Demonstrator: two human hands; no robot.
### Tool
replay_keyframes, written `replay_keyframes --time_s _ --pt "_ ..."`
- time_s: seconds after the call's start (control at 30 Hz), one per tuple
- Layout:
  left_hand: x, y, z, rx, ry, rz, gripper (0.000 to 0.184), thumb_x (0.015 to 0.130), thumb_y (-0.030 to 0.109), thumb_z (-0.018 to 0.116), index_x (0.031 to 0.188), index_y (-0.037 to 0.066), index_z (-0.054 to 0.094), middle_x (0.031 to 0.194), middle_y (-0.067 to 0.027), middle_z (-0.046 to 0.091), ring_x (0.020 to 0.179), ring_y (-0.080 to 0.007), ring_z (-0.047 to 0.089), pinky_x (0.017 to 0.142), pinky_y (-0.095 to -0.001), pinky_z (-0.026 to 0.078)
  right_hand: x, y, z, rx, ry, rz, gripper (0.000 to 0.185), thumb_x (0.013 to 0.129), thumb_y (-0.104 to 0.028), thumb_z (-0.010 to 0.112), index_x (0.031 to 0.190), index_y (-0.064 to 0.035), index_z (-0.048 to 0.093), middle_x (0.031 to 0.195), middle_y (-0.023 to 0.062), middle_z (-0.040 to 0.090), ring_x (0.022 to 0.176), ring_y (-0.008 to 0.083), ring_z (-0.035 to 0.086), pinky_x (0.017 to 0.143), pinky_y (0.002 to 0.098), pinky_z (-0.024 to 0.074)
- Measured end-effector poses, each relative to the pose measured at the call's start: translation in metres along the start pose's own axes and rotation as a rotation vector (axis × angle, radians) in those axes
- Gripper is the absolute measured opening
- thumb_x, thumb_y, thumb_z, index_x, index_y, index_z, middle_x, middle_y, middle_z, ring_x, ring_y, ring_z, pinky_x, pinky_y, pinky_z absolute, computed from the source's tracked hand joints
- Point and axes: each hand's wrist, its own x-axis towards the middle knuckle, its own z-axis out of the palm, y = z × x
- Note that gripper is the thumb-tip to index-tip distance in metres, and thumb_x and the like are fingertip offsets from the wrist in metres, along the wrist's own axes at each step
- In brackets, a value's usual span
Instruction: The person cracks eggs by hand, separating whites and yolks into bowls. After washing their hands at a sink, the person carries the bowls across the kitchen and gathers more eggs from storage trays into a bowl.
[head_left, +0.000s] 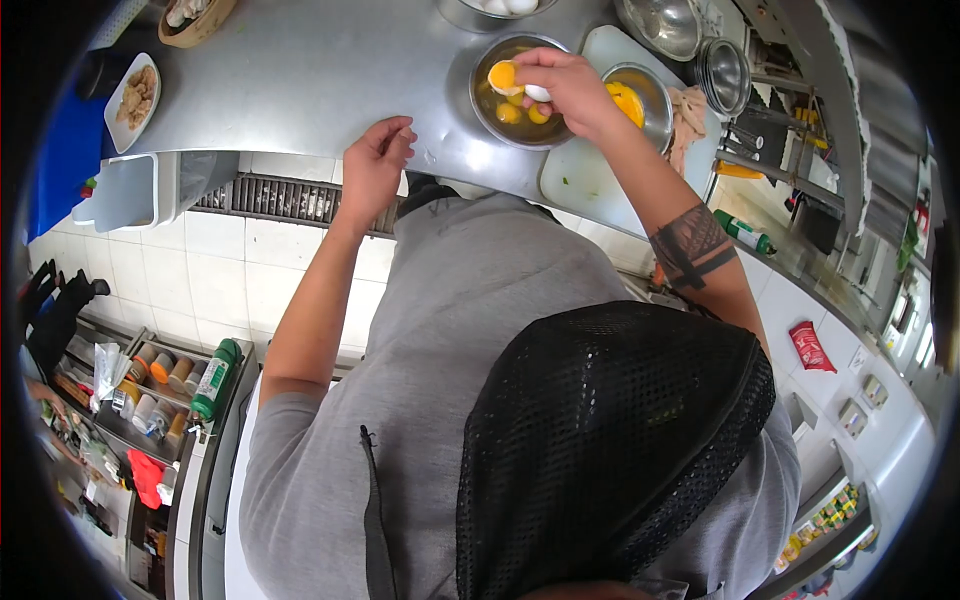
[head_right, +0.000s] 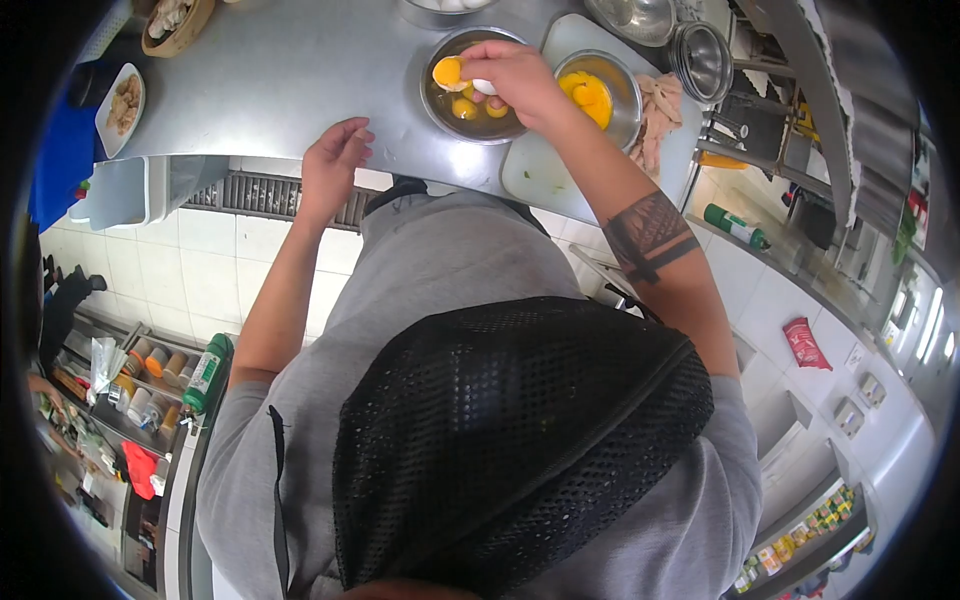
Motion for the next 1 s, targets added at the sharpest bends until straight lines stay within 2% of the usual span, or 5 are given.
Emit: replay_keyframes --time_s 0.57,0.67,0.77,0.83,1.0 --pt "0.041 0.03 0.071 -0.006 -0.16 0.106 0.046 0.101 0.02 0.065 0.143 0.001 0.059 0.09 -0.0092 0.072 0.077 -0.0121 0.069 0.073 -0.0279 0.056 -0.125 -0.072 -0.109 0.222 0.175 -0.269 0.02 0.097 -0.009 0.064 0.116 -0.0036 0.066 0.098 0.0043 0.069 0.071 0.0125 0.064 0.058 0.0238 0.0433" --pt "0.042 0.036 0.073 0.058 -0.198 0.068 0.052 0.103 0.02 0.064 0.145 -0.008 0.051 0.094 -0.008 0.07 0.082 -0.0122 0.068 0.076 -0.0266 0.057 -0.143 -0.072 -0.124 0.21 0.261 -0.275 0.019 0.095 -0.009 0.065 0.113 -0.0031 0.068 0.096 0.0034 0.069 0.07 0.0119 0.062 0.058 0.0236 0.0418" --pt "0.046 0.032 0.075 0.014 -0.196 0.049 0.053 0.103 0.021 0.065 0.145 -0.009 0.051 0.094 -0.0081 0.07 0.081 -0.0126 0.068 0.076 -0.0274 0.058 -0.143 -0.055 -0.135 -0.116 0.452 -0.244 0.024 0.089 -0.018 0.072 0.108 -0.0039 0.072 0.095 0.0053 0.073 0.07 0.0121 0.066 0.058 0.0257 0.0471" --pt "0.048 0.029 0.076 -0.027 -0.172 0.059 0.053 0.1 0.022 0.068 0.143 -0.006 0.054 0.088 -0.0068 0.071 0.078 -0.0109 0.069 0.073 -0.0258 0.057 -0.133 -0.034 -0.128 -0.822 0.693 -0.386 0.02 0.084 -0.015 0.069 0.099 -0.0019 0.072 0.095 0.0113 0.074 0.072 0.022 0.07 0.063 0.0356 0.0534" --pt "0.046 0.03 0.074 -0.021 -0.198 0.05 0.053 0.101 0.023 0.067 0.144 -0.005 0.054 0.091 -0.0067 0.071 0.079 -0.0113 0.069 0.073 -0.0269 0.058 -0.077 0.021 -0.122 -1.545 0.672 -0.288 0.014 0.087 -0.016 0.062 0.096 -0.0077 0.07 0.096 0.0111 0.074 0.083 0.0305 0.073 0.071 0.0423 0.0578"
